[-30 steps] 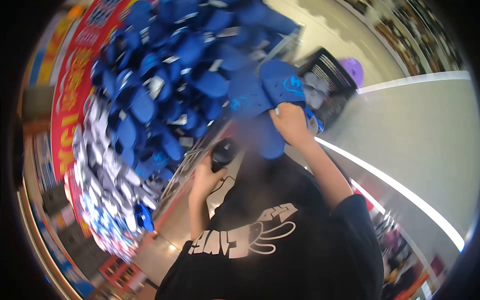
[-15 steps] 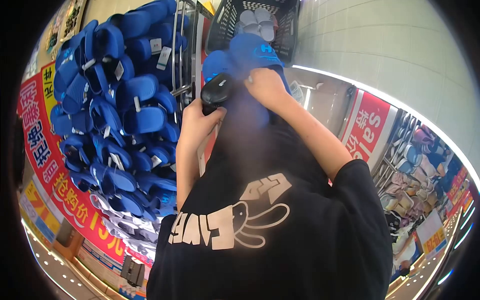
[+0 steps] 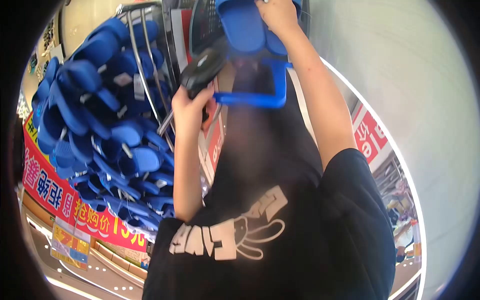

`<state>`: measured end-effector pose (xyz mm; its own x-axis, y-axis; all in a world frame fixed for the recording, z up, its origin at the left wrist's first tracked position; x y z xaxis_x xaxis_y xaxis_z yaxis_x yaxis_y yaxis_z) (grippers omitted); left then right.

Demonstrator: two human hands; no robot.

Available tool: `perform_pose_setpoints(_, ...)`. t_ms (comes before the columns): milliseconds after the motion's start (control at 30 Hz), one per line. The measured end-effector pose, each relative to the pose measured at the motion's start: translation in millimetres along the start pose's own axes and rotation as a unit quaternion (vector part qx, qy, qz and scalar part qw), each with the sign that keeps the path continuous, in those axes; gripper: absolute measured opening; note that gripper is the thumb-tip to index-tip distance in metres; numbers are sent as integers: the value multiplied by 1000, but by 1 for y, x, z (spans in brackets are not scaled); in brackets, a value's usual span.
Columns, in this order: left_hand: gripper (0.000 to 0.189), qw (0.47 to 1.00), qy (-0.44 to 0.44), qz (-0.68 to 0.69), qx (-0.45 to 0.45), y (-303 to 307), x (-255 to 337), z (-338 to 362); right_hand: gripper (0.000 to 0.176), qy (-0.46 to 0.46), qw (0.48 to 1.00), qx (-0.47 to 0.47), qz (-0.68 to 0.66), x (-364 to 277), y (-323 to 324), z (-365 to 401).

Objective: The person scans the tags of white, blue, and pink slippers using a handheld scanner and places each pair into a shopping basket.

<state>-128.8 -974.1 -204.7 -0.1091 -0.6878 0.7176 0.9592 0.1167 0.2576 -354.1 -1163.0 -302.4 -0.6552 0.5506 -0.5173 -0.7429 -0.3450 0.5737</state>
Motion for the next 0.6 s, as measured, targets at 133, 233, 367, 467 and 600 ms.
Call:
perform_pose_setpoints(133, 34, 996, 37, 84, -9, 8, -11, -2, 28, 111, 983, 109, 94, 38, -49, -131)
perform_pose_setpoints(233, 42, 975, 6, 223, 1, 6, -8, -10, 32, 27, 993, 62, 92, 90, -104, -184)
perform_pose_setpoints(367, 54, 957, 35, 289, 7, 9, -15, -15, 32, -29, 994, 19, 105, 141, -166, -206)
perform_pose_setpoints(467, 65, 946, 49, 320, 21, 11, -24, -12, 31, -80, 990, 10, 113, 153, -176, -215)
perform_pose_setpoints(600, 62, 938, 53, 340, 31, 12, -23, -16, 34, -72, 994, 3, 84, 156, -181, -234)
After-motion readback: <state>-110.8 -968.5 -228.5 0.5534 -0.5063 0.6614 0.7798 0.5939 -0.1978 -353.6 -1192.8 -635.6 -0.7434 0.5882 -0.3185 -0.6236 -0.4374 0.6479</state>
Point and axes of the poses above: each hand's wrist, its own z-axis away from the middle knuckle, its own y-axis out of the back of the hand, x = y × z, the point moved 8 cm from there along -z, towards the middle knuckle, and after that the axes turned 9 degrees about -y, right-handed, at the moved point
